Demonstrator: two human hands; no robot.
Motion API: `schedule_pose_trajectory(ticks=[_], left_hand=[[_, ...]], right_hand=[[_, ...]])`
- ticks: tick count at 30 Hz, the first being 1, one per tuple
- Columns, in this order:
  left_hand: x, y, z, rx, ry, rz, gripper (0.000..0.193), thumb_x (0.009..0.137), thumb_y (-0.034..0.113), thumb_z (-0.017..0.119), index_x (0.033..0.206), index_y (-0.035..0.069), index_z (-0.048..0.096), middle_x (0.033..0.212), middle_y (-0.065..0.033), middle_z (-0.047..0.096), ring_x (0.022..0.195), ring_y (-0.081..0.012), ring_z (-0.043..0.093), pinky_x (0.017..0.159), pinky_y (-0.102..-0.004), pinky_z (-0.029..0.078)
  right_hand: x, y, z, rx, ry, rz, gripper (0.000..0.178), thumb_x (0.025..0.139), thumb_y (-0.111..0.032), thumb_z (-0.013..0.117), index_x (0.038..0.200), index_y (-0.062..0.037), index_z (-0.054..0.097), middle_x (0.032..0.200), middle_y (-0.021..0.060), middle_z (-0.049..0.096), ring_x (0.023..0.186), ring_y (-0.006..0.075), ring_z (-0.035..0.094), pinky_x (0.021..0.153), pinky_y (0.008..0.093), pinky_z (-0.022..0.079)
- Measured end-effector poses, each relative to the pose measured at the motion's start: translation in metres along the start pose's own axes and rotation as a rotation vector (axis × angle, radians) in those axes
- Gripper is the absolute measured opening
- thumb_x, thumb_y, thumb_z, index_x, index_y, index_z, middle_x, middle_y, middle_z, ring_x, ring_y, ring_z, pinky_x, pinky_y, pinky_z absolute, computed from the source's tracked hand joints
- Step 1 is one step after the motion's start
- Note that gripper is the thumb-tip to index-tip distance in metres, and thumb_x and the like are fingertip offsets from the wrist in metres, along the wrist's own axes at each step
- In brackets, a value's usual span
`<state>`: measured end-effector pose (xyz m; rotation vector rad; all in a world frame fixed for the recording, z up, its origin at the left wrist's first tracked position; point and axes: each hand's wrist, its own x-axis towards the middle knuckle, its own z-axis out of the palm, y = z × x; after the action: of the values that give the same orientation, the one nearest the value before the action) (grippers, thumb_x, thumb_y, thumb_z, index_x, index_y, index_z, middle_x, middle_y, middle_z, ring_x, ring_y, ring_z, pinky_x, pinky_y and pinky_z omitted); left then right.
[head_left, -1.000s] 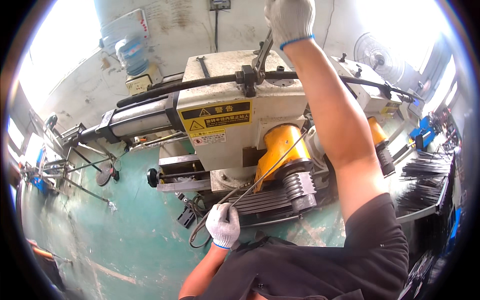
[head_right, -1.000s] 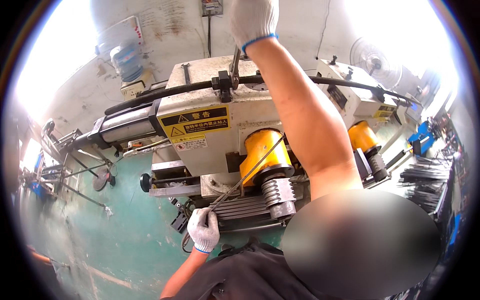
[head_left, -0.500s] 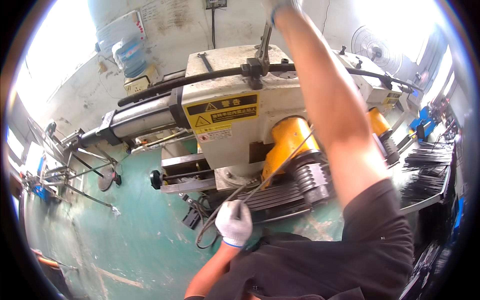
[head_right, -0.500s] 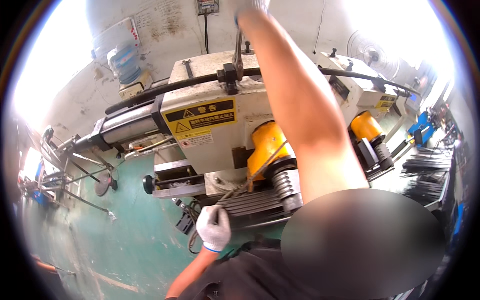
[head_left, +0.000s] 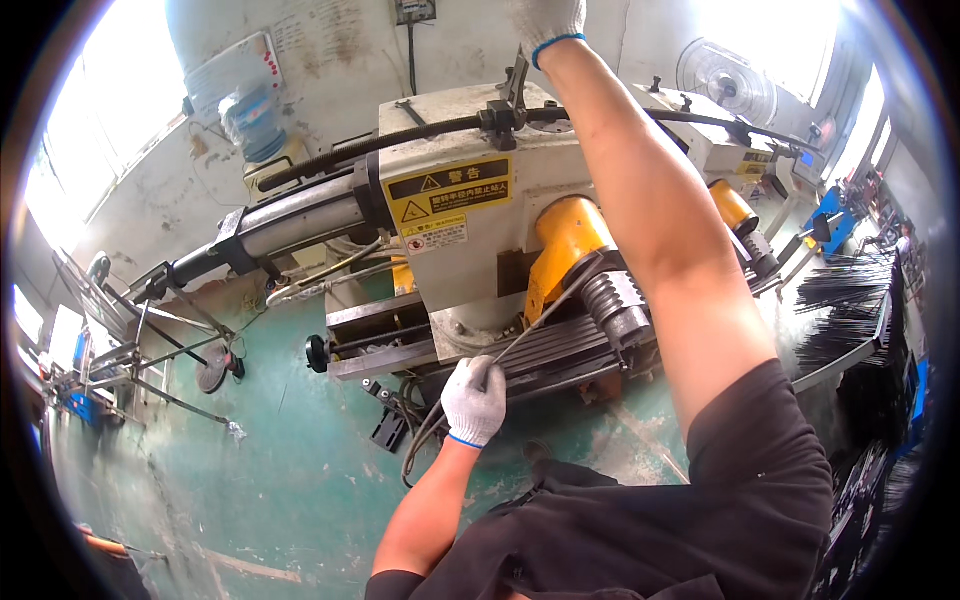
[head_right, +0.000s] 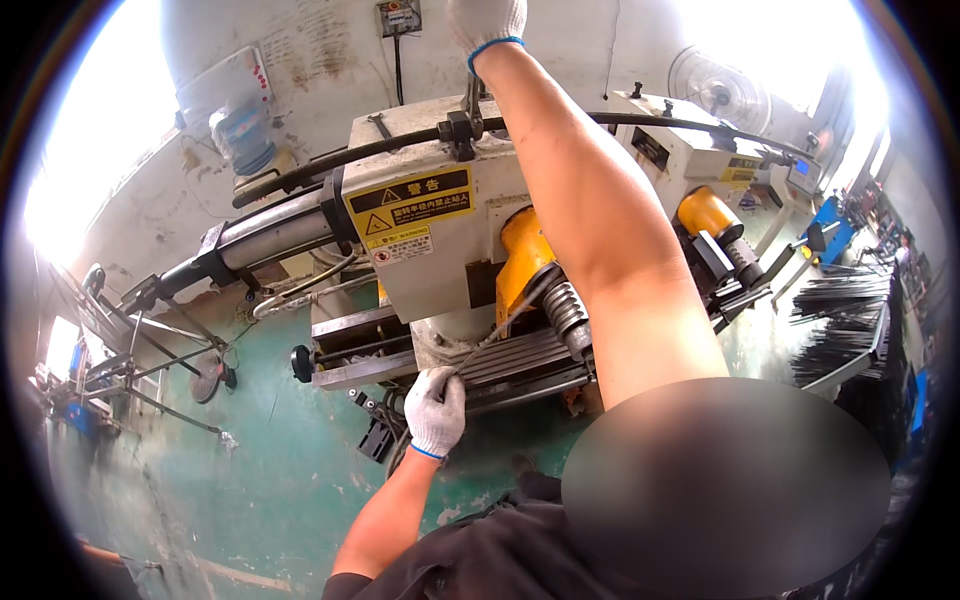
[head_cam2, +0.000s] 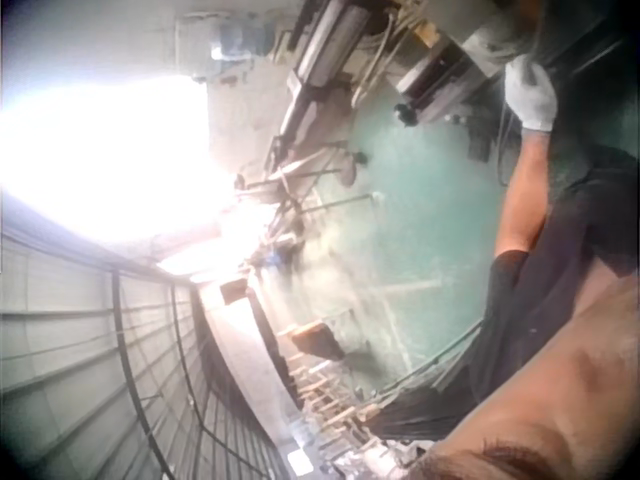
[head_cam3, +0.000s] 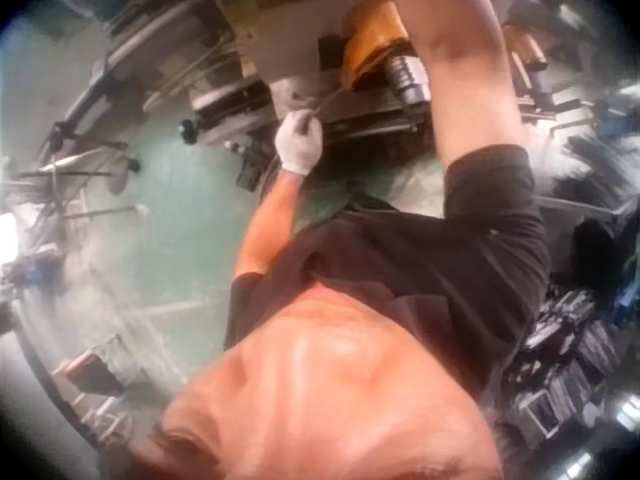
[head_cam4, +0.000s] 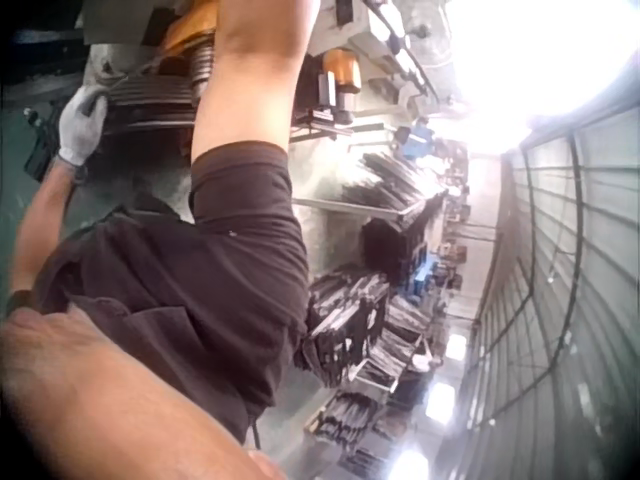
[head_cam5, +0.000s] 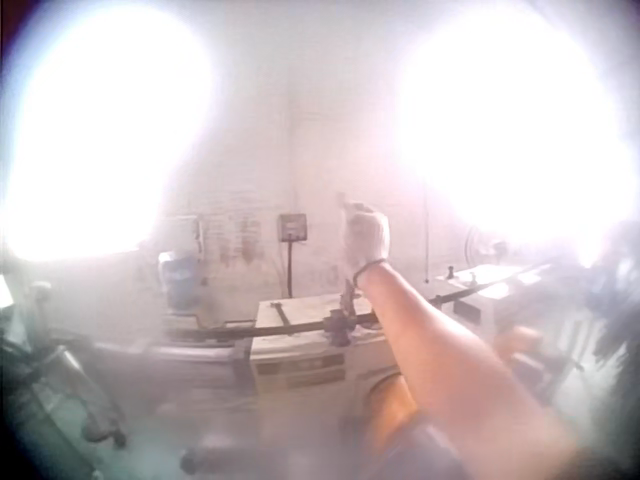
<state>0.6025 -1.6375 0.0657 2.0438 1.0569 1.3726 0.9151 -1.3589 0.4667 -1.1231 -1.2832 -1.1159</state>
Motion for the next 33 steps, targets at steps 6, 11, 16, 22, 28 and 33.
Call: schedule_pose_trajectory(ticks=[6,11,16,22,28,33], left_hand=[[0.003,0.019,0.020,0.162,0.056,0.187,0.016,0.087,-0.003,0.072,0.101,0.005,0.074,0.081,-0.0163,0.065,0.073,-0.0385,0.066,0.065,-0.0466,0.054],[0.001,0.005,0.023,0.172,0.142,0.002,0.015,0.089,-0.002,0.074,0.103,0.005,0.075,0.080,-0.0149,0.065,0.069,-0.0348,0.066,0.064,-0.0443,0.054],[0.005,0.001,0.021,0.325,0.238,-0.033,0.016,0.089,0.002,0.078,0.103,0.005,0.074,0.082,-0.0157,0.065,0.071,-0.0388,0.066,0.065,-0.0474,0.055],[0.009,0.009,0.028,0.345,0.241,-0.060,0.016,0.090,-0.001,0.076,0.106,0.003,0.073,0.084,-0.0177,0.067,0.074,-0.0396,0.067,0.066,-0.0469,0.054],[0.004,0.000,0.030,0.219,0.218,-0.088,0.007,0.100,-0.003,0.069,0.106,-0.002,0.073,0.088,-0.0168,0.067,0.074,-0.0310,0.069,0.070,-0.0397,0.056],[-0.011,-0.011,0.017,-0.203,0.277,-0.390,0.009,0.106,0.001,0.066,0.109,-0.004,0.073,0.090,-0.0090,0.068,0.081,-0.0178,0.066,0.074,-0.0334,0.054]], right_hand=[[0.038,0.052,0.043,-0.297,-0.149,-0.036,0.019,0.091,-0.011,0.065,0.098,-0.0069,0.082,0.095,0.0186,0.079,0.085,0.0347,0.078,0.075,0.0485,0.062],[0.079,-0.034,0.027,-0.132,0.058,-0.501,0.018,0.091,-0.016,0.066,0.092,-0.0065,0.081,0.087,0.0213,0.078,0.075,0.0398,0.075,0.071,0.0536,0.060],[-0.023,-0.076,0.100,0.289,-0.688,-0.459,0.044,0.117,-0.039,0.048,0.107,-0.0048,0.073,0.089,0.0153,0.077,0.078,0.0325,0.073,0.069,0.0469,0.060],[-0.061,-0.064,0.095,0.298,-1.397,-0.238,0.063,0.101,-0.063,0.072,0.128,-0.0059,0.078,0.132,0.0227,0.078,0.125,0.0381,0.071,0.109,0.0466,0.056],[-0.057,-0.045,0.026,0.711,-0.876,-0.073,0.045,0.096,-0.036,0.085,0.128,-0.0042,0.079,0.112,0.0167,0.083,0.101,0.0288,0.079,0.093,0.0401,0.063],[-0.064,-0.051,-0.196,0.811,-0.858,0.224,0.031,0.102,-0.021,0.075,0.127,-0.0030,0.078,0.126,0.0169,0.080,0.103,0.0265,0.079,0.094,0.0363,0.063]])
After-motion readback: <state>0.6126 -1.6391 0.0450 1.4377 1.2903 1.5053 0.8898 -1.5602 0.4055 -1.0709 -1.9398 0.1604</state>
